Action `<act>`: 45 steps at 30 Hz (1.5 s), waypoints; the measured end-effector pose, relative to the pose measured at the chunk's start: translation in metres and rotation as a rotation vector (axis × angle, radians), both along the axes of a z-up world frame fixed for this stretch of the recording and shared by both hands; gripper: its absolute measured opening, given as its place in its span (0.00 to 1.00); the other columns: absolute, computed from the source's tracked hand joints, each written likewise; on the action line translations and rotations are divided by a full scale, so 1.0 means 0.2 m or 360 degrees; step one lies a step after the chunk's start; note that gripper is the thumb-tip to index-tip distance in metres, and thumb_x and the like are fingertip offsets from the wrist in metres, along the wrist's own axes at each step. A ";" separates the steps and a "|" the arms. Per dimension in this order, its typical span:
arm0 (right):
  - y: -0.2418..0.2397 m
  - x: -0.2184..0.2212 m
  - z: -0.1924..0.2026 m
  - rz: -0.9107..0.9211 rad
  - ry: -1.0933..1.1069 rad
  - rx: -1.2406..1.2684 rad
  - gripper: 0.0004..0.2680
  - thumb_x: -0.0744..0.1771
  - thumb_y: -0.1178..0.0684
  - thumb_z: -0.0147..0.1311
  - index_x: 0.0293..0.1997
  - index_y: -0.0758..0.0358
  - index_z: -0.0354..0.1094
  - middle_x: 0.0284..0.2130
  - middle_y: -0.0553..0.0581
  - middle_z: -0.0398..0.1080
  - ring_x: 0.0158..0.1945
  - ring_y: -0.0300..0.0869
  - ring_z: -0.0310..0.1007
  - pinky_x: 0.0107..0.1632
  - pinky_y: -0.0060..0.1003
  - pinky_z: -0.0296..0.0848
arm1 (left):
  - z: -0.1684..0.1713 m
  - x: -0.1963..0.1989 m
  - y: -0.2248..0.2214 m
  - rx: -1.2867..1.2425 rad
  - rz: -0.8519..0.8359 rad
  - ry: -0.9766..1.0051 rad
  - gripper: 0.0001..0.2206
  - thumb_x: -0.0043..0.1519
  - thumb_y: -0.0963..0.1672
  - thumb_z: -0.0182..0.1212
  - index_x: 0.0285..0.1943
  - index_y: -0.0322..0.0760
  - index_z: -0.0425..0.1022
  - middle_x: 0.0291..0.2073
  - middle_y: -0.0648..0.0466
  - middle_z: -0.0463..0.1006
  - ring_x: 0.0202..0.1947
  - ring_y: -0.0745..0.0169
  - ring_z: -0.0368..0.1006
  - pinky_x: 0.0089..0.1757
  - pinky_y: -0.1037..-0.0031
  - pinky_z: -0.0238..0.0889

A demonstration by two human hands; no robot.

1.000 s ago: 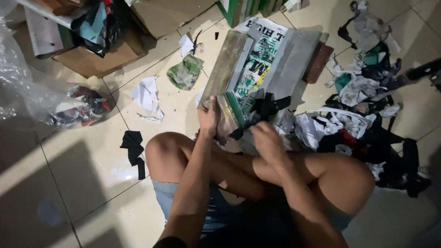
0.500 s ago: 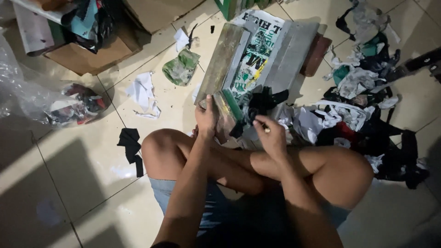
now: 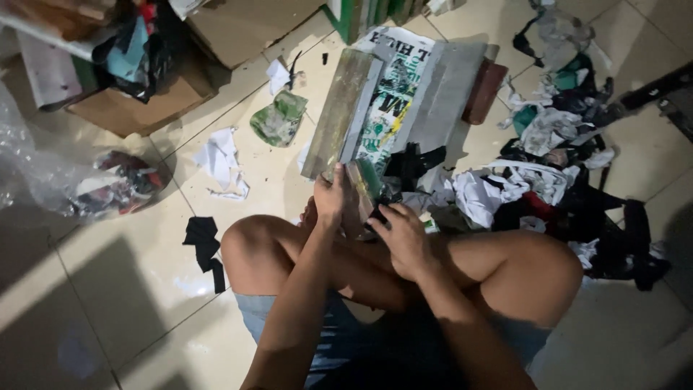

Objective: Cleaning ink residue from a screen printing frame using small pieces of scrap fabric.

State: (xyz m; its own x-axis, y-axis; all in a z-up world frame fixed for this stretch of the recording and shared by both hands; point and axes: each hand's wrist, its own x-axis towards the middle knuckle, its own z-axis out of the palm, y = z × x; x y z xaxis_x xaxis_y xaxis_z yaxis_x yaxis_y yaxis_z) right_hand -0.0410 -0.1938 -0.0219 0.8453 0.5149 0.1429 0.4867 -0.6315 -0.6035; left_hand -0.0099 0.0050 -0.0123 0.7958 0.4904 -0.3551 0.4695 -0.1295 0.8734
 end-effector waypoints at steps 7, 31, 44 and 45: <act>0.12 -0.10 -0.15 -0.0474 0.0020 0.0016 0.09 0.69 0.47 0.58 0.49 0.58 0.77 0.44 0.58 0.74 0.47 0.53 0.78 0.42 0.41 0.80 | -0.20 0.02 0.07 0.0008 0.0039 0.0023 0.31 0.69 0.59 0.52 0.55 0.24 0.68 0.39 0.28 0.79 0.48 0.32 0.78 0.49 0.45 0.66; -0.06 0.07 -0.14 -0.0611 0.0072 0.0222 0.09 0.69 0.44 0.59 0.48 0.55 0.77 0.39 0.59 0.79 0.44 0.55 0.80 0.41 0.47 0.79 | 0.09 0.07 -0.04 -0.0398 -0.0019 0.0095 0.34 0.68 0.61 0.48 0.69 0.31 0.61 0.64 0.29 0.66 0.66 0.32 0.62 0.60 0.43 0.58; -0.06 0.12 -0.03 -0.0806 0.0832 0.0474 0.13 0.69 0.46 0.60 0.54 0.62 0.74 0.48 0.70 0.76 0.55 0.62 0.75 0.51 0.52 0.77 | 0.28 0.01 -0.06 -0.0428 -0.0182 0.0144 0.44 0.66 0.63 0.49 0.79 0.28 0.49 0.73 0.31 0.57 0.74 0.30 0.50 0.68 0.41 0.44; -0.07 0.12 -0.03 -0.0811 0.0832 0.0475 0.13 0.69 0.46 0.60 0.54 0.62 0.74 0.48 0.70 0.76 0.55 0.62 0.75 0.51 0.52 0.77 | 0.18 0.00 -0.05 -0.0429 -0.0187 0.0146 0.44 0.66 0.63 0.49 0.79 0.28 0.49 0.73 0.31 0.57 0.74 0.30 0.50 0.68 0.41 0.44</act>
State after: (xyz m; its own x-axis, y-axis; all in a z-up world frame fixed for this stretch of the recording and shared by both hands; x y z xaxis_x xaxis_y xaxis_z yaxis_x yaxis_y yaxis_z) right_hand -0.0176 -0.2070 -0.0281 0.9625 0.0482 -0.2670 -0.2129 -0.4759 -0.8533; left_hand -0.0091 -0.0046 0.0233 0.8002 0.2752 -0.5329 0.5435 0.0429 0.8383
